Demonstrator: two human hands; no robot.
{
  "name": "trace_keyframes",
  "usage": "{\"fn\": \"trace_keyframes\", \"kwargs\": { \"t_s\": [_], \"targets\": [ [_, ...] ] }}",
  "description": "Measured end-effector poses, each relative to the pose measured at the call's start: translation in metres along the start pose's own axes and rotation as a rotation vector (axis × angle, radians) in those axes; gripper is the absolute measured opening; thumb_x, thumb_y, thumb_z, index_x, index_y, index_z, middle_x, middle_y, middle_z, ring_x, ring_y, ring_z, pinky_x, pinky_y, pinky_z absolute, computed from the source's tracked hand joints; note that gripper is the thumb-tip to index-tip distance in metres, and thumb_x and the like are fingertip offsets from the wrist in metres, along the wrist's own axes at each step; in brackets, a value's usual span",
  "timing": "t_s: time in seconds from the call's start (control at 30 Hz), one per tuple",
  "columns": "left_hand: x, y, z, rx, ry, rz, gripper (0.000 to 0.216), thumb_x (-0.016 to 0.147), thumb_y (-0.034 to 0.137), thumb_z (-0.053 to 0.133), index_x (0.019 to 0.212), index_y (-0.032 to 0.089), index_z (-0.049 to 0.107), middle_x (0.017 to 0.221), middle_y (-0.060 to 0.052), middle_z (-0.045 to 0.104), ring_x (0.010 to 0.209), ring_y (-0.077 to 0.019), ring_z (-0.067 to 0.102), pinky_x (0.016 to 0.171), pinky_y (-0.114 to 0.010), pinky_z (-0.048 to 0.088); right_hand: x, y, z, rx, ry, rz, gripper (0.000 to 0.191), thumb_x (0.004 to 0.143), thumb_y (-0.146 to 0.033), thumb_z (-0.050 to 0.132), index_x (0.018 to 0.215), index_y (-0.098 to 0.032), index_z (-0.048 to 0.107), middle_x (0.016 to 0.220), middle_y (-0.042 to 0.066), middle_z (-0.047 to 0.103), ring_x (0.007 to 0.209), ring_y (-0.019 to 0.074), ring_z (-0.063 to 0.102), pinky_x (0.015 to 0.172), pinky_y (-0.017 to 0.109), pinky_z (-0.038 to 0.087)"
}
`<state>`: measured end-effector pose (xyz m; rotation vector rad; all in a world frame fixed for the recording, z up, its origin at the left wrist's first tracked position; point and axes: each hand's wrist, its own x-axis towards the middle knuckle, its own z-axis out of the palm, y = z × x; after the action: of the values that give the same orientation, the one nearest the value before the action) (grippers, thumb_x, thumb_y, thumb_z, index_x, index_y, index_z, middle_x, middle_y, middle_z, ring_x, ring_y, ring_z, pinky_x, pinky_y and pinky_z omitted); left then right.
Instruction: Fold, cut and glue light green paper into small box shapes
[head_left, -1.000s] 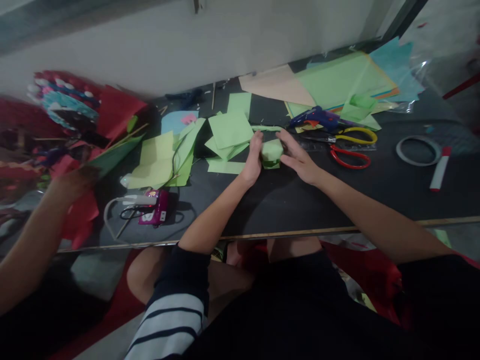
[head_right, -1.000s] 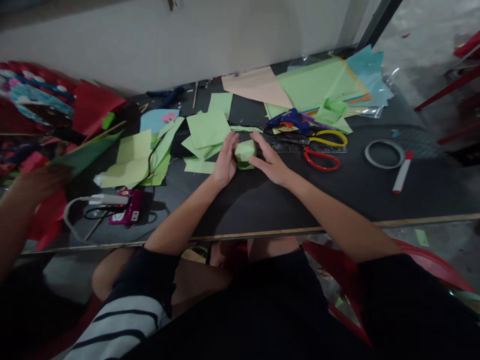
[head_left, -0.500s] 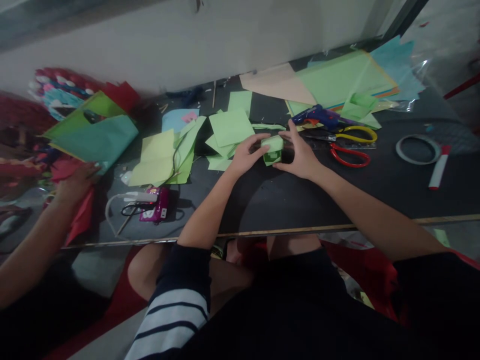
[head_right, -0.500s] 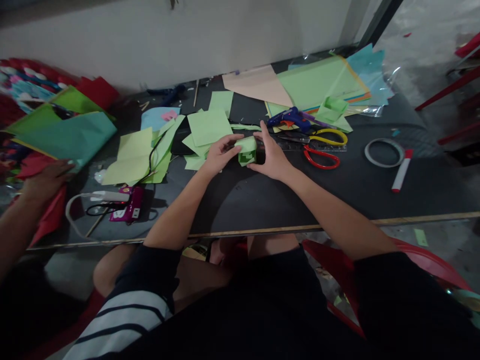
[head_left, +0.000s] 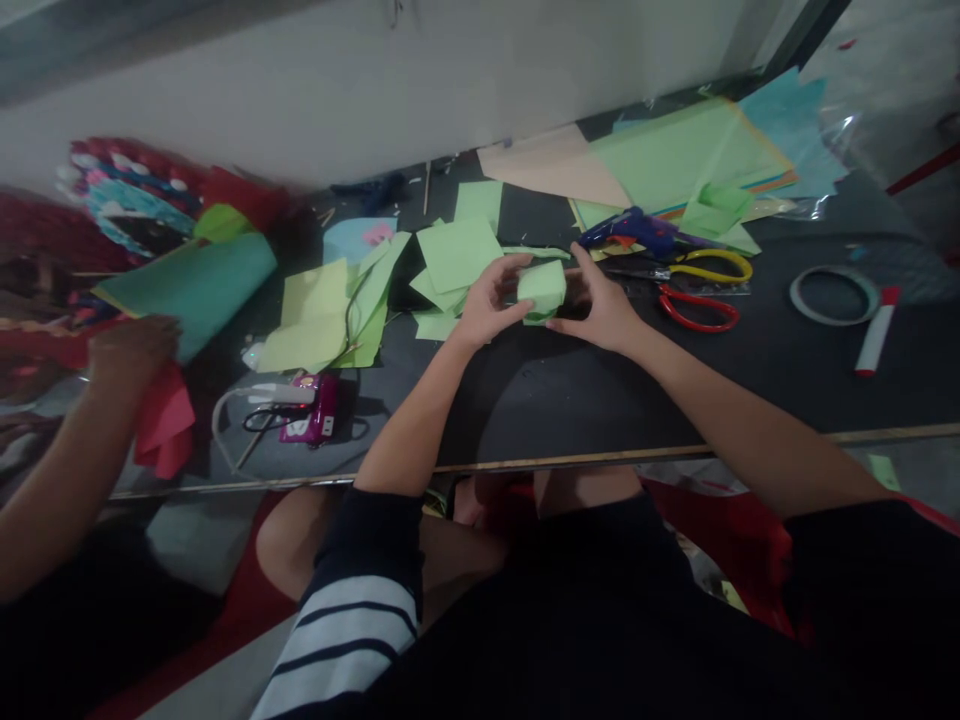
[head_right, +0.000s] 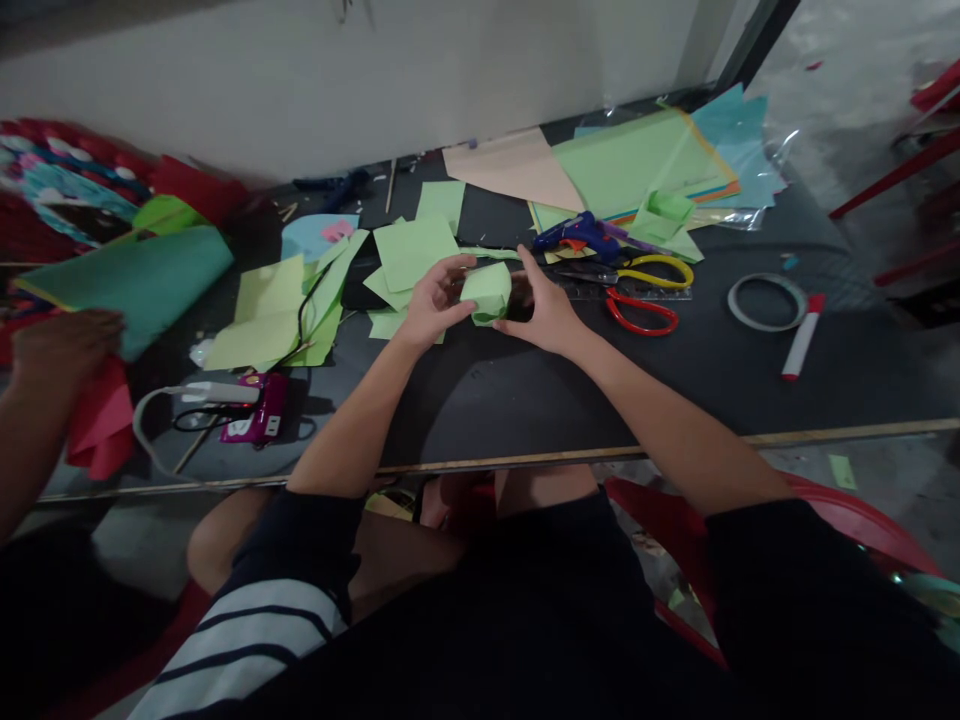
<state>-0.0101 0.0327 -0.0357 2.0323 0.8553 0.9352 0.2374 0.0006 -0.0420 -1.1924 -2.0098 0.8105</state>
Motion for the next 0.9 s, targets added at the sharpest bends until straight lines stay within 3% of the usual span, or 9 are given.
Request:
{"fn": "trace_keyframes", "kwargs": {
  "t_s": [0.37,0.47,0.6,0.73,0.9],
  "targets": [
    [-0.002,0.006,-0.016,0.114,-0.100,0.038,0.091,0.079,0.082,0.067,0.151,0.029,0.058,0.156,-0.015,0.059,0.143,-0.0379,0.058,0.113,-0.051,0.056,-0.001,-0.002,0.000,-0.059,0.012,-0.056,0.128,0.074,-0.066,0.085,0.175,-0.027,0.017,0.162,0.019,0.052,0.143,0.0456,0.056,0.114,0.067,0.051],
    [-0.002,0.004,-0.018,0.095,-0.091,0.034,0.097,0.077,0.083,0.071,0.156,0.029,0.054,0.160,-0.016,0.056,0.147,-0.0383,0.056,0.115,-0.052,0.055,-0.001,-0.010,-0.002,-0.141,0.001,-0.133,0.112,0.081,-0.061,0.078,0.174,-0.029,0.024,0.170,0.014,0.045,0.155,0.0434,0.044,0.125,0.069,0.039],
    [-0.002,0.000,-0.018,0.080,-0.134,-0.020,0.114,0.072,0.083,0.078,0.164,0.026,0.042,0.167,-0.018,0.050,0.153,-0.0403,0.050,0.118,-0.053,0.053,-0.003,-0.018,-0.006,-0.231,-0.077,-0.274,0.077,0.091,-0.060,0.066,0.162,-0.033,0.052,0.174,0.006,0.041,0.162,0.0400,0.035,0.133,0.068,0.026],
    [-0.002,-0.005,-0.014,0.163,-0.193,-0.058,0.115,0.067,0.067,0.089,0.164,0.025,0.042,0.168,-0.017,0.050,0.154,-0.0430,0.050,0.121,-0.059,0.049,-0.007,-0.027,-0.008,-0.188,-0.078,-0.320,0.064,0.095,-0.068,0.057,0.149,-0.035,0.065,0.170,0.007,0.047,0.158,0.0387,0.043,0.130,0.067,0.033],
    [-0.001,-0.010,-0.004,0.215,-0.134,-0.010,0.095,0.077,0.051,0.084,0.160,0.024,0.047,0.164,-0.016,0.055,0.150,-0.0399,0.054,0.123,-0.058,0.046,-0.006,-0.036,-0.015,-0.166,0.020,-0.290,0.074,0.100,-0.077,0.042,0.156,-0.033,0.059,0.165,0.008,0.055,0.154,0.0363,0.049,0.128,0.062,0.038]
  ]
}}
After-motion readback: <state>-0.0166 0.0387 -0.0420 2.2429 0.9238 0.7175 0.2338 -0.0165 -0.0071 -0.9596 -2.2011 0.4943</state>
